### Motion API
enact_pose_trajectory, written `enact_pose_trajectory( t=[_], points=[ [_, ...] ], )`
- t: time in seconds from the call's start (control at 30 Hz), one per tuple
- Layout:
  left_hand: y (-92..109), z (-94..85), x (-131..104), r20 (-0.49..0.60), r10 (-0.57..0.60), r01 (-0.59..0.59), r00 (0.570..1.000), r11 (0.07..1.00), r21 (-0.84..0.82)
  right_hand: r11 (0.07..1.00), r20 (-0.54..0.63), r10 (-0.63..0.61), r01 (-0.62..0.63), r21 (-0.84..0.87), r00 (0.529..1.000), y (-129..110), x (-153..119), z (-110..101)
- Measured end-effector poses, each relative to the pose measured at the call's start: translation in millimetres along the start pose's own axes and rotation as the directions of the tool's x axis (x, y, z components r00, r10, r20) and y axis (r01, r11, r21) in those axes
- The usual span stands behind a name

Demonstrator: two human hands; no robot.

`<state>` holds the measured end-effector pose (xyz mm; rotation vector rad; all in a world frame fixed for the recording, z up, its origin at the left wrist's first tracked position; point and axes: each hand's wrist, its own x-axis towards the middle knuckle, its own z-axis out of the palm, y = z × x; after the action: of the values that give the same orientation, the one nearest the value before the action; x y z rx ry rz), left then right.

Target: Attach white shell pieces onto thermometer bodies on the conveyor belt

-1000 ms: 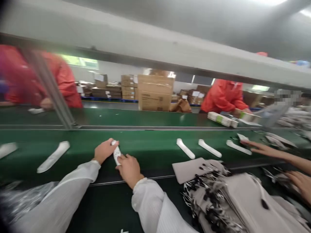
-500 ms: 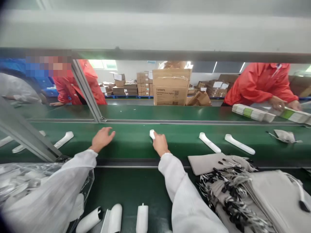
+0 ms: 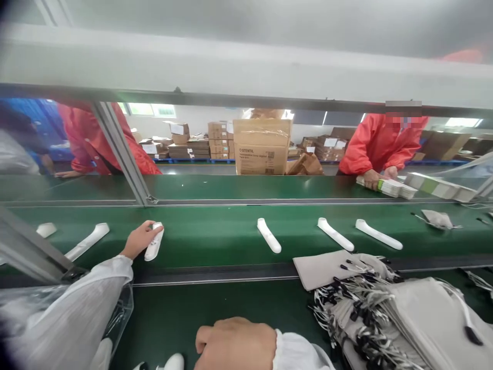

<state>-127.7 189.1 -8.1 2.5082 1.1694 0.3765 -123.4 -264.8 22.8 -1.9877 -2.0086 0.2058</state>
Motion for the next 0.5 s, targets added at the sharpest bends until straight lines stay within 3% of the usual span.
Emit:
enact_pose_trajectory(
  t=[0.13, 0.27, 0.37, 0.43, 0.5],
  points=[
    [3.7, 7.1, -12.0, -0.027, 0.008, -0.009, 1.000, 0.999, -0.043, 0.986, -0.072, 0.026, -0.037, -0.163, 0.997, 9.1, 11.4, -3.0],
    [13.5, 13.6, -19.7, -0.049, 0.012, -0.017, 0.999, 0.995, -0.094, 0.897, -0.161, 0.315, -0.349, -0.273, 0.935, 7.2, 27.8, -1.3],
    [22.2, 16.3, -21.1, -0.039, -0.010, 0.006, 0.999, 0.995, -0.098, 0.831, -0.055, 0.472, -0.465, -0.306, 0.880, -2.6, 33.7, 10.1],
    [27.8, 15.9, -21.1, -0.022, -0.030, 0.028, 0.999, 0.997, -0.071, 0.821, -0.038, 0.478, -0.462, -0.335, 0.878, -6.6, 37.5, 17.9],
    [33.0, 13.4, -20.6, 0.011, -0.041, 0.041, 0.999, 0.999, -0.020, 0.843, -0.118, 0.425, -0.440, -0.308, 0.897, -6.3, 44.5, 22.7]
  ],
)
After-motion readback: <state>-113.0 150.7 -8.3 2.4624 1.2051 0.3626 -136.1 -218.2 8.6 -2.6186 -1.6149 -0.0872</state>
